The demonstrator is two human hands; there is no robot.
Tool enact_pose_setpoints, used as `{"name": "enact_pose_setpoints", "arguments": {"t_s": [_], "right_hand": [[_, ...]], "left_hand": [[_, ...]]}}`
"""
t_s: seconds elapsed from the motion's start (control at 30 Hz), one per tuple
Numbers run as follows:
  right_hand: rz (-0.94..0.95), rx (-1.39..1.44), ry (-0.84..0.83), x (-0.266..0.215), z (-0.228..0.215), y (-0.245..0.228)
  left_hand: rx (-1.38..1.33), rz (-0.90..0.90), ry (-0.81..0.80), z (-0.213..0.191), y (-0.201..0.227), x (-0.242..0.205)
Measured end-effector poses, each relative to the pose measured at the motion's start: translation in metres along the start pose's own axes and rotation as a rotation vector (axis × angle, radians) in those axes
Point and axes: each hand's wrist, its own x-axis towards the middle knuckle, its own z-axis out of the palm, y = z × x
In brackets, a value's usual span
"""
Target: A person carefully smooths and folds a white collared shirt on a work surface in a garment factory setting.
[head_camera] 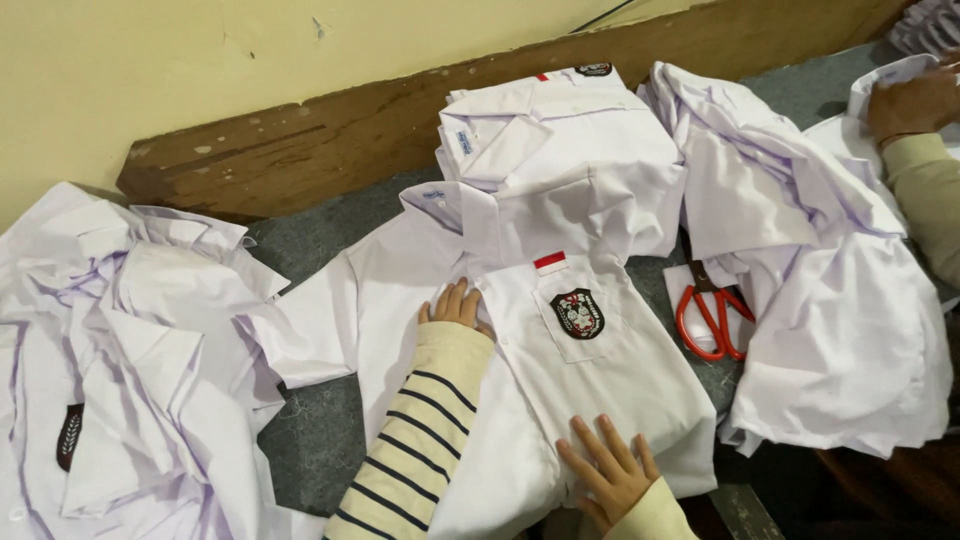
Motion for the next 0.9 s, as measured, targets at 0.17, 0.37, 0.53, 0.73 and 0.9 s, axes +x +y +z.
{"name": "enact_pose_setpoints", "arguments": {"t_s": [0.17,0.37,0.53,0.73,0.9], "right_hand": [[0.076,0.404,0.209,-0.041,0.016,-0.006],[0.510,1.109,-0.723,-0.044,-0.007,-0.029],[0.639,1.545,-0.511,-0.084,0.096,-0.084],[0.738,1.709,0.087,-0.097,0.140,-0.103],[0.489,1.281,0.075,-0.086,0.108,-0.078]], "left_hand": [[-0.172,-0.311,-0.465,-0.033,-0.014,0.072],[0.020,-0.065,-0.283,-0.058,-0.023,0.120],[0.170,-0.046,-0.461,-0.053,-0.025,0.148],[0.253,0.006,-0.518,-0.043,-0.033,0.160],[0.301,0.042,-0.512,-0.055,-0.031,0.167]]}}
